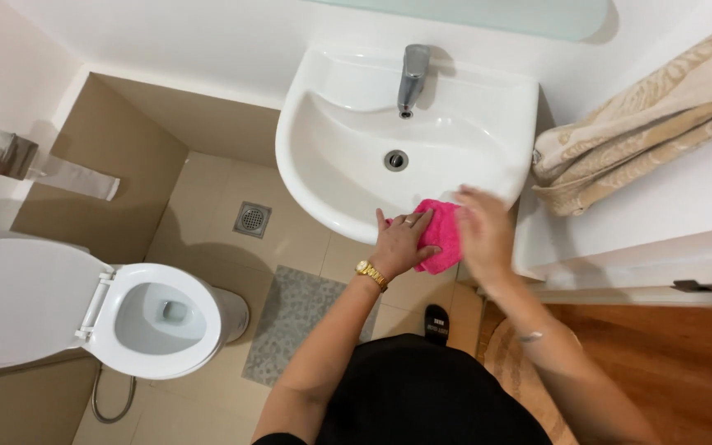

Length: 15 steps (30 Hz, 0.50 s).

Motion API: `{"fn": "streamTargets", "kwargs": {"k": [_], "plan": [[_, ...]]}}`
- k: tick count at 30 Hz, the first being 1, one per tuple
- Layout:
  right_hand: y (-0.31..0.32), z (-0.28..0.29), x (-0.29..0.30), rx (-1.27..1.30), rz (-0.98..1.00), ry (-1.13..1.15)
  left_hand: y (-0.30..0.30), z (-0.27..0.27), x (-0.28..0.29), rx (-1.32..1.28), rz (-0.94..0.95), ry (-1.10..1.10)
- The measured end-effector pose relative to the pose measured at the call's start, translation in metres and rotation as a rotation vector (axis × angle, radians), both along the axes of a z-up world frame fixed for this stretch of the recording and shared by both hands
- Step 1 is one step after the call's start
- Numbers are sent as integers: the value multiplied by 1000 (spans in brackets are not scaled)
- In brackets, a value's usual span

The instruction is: The person wipes the sink basin, faucet, and glass shelf with a pink cloth. They then move to the toilet, wiping the seat, lid, and tank, and finally clean the adjacent wall tiles.

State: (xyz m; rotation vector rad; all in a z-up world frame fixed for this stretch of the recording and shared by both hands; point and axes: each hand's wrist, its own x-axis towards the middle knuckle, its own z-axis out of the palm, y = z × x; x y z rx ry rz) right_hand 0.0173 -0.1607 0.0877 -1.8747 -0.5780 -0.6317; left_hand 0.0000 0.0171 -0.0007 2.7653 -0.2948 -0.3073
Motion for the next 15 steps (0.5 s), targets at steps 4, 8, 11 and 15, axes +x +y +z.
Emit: {"fn": "streamTargets", "kwargs": {"k": [4, 8, 11, 15], "plan": [[38, -116, -5, -751, -75, 96, 34, -1, -3, -56, 22, 83], [24, -129, 11, -962, 5, 108, 64, 45, 0, -571, 88, 288], [-24, -118, 54, -1120, -110, 275, 86, 30, 28, -384, 201, 94], [-68, -130, 90, -983, -309, 191, 73, -26, 38, -175, 383, -86]]}}
